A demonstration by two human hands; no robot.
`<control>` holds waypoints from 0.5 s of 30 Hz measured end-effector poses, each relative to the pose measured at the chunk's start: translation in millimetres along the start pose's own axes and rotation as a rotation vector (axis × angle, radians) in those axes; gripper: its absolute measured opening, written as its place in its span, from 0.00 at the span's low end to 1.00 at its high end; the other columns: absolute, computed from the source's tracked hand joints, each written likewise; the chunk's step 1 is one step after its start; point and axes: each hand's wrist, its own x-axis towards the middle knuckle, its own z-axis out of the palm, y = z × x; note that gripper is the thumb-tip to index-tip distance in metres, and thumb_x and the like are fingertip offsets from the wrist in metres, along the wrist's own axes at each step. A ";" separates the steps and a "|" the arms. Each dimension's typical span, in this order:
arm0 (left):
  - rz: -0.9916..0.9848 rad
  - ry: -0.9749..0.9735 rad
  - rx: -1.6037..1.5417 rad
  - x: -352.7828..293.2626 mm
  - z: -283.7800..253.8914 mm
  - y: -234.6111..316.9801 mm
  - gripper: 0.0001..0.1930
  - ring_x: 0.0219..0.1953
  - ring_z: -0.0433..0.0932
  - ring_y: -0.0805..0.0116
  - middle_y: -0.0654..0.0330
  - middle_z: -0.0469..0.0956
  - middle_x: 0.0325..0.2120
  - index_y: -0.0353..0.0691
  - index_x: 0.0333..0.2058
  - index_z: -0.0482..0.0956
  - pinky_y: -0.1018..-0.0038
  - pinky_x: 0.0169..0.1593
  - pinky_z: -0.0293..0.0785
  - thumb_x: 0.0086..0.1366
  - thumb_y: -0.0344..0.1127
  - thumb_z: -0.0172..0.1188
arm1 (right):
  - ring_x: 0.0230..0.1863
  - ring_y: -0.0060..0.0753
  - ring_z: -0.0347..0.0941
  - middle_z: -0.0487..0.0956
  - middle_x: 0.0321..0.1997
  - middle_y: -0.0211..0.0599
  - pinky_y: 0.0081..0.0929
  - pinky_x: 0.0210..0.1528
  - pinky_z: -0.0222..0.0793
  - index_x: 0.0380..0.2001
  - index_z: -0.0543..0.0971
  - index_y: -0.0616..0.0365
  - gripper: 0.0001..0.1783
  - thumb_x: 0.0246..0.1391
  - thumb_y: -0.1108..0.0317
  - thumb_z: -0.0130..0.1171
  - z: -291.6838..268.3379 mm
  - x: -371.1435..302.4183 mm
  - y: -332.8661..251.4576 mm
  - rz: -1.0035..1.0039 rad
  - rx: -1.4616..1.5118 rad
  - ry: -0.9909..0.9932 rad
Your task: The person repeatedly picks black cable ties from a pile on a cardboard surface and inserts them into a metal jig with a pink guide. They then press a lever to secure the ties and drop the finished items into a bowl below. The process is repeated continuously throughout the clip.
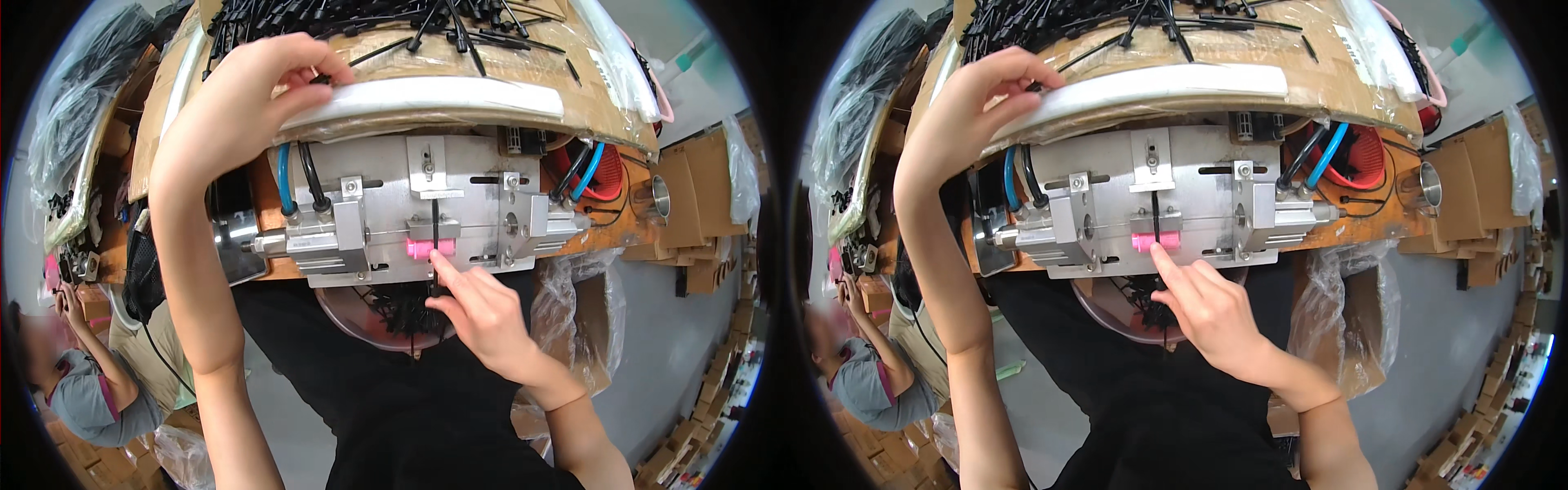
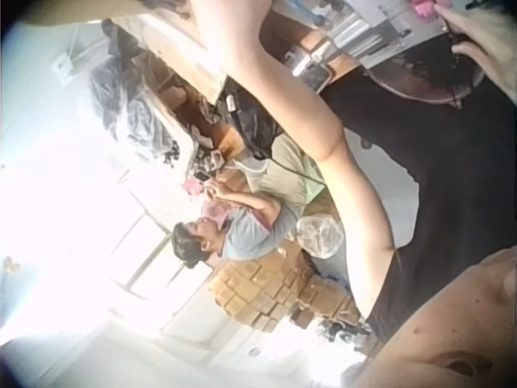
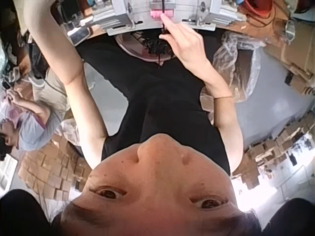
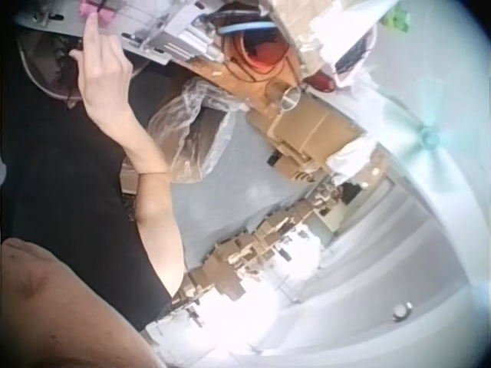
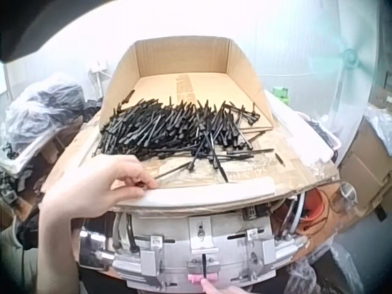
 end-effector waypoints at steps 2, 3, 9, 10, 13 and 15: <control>0.063 0.063 0.069 -10.5 -0.7 4.6 0.12 0.34 0.76 0.63 0.58 0.78 0.36 0.34 0.42 0.79 0.74 0.43 0.71 0.59 0.18 0.56 | 0.26 0.35 0.72 0.76 0.25 0.35 0.32 0.27 0.70 0.53 0.76 0.63 0.28 0.47 0.72 0.69 -27.4 29.2 -3.1 -0.089 -0.084 0.042; 0.037 0.129 0.096 -18.9 0.8 11.1 0.13 0.35 0.76 0.63 0.57 0.77 0.36 0.34 0.42 0.79 0.74 0.42 0.72 0.59 0.17 0.55 | 0.27 0.36 0.74 0.77 0.25 0.36 0.33 0.27 0.70 0.51 0.78 0.62 0.25 0.48 0.70 0.69 -41.0 50.8 -4.0 -0.135 -0.116 0.060; -0.142 0.499 0.158 -67.2 62.5 81.2 0.37 0.32 0.72 0.64 0.58 0.73 0.30 0.42 0.59 0.75 0.72 0.37 0.72 0.47 0.14 0.64 | 0.29 0.41 0.78 0.82 0.33 0.49 0.34 0.34 0.73 0.39 0.82 0.62 0.14 0.53 0.63 0.64 -87.4 213.7 38.8 -0.120 -0.674 0.342; -0.161 0.436 0.151 -77.3 74.5 97.6 0.41 0.35 0.72 0.62 0.58 0.73 0.30 0.38 0.62 0.71 0.69 0.40 0.71 0.45 0.15 0.67 | 0.28 0.46 0.78 0.81 0.33 0.53 0.40 0.34 0.74 0.36 0.83 0.62 0.13 0.49 0.66 0.65 -87.1 233.4 53.9 -0.130 -0.704 0.316; -0.117 0.302 0.202 -111.6 118.3 124.7 0.32 0.32 0.71 0.64 0.58 0.71 0.30 0.25 0.57 0.71 0.70 0.39 0.70 0.49 0.21 0.59 | 0.29 0.48 0.79 0.81 0.35 0.55 0.38 0.35 0.75 0.39 0.83 0.63 0.15 0.49 0.67 0.64 -105.8 240.2 21.8 -0.100 -0.348 0.196; -0.109 0.242 0.222 -114.1 144.3 137.8 0.32 0.34 0.70 0.63 0.57 0.70 0.34 0.24 0.57 0.70 0.71 0.39 0.71 0.49 0.21 0.58 | 0.29 0.48 0.80 0.81 0.35 0.57 0.37 0.36 0.75 0.43 0.82 0.64 0.17 0.49 0.69 0.63 -133.7 213.9 -4.0 0.019 0.002 0.136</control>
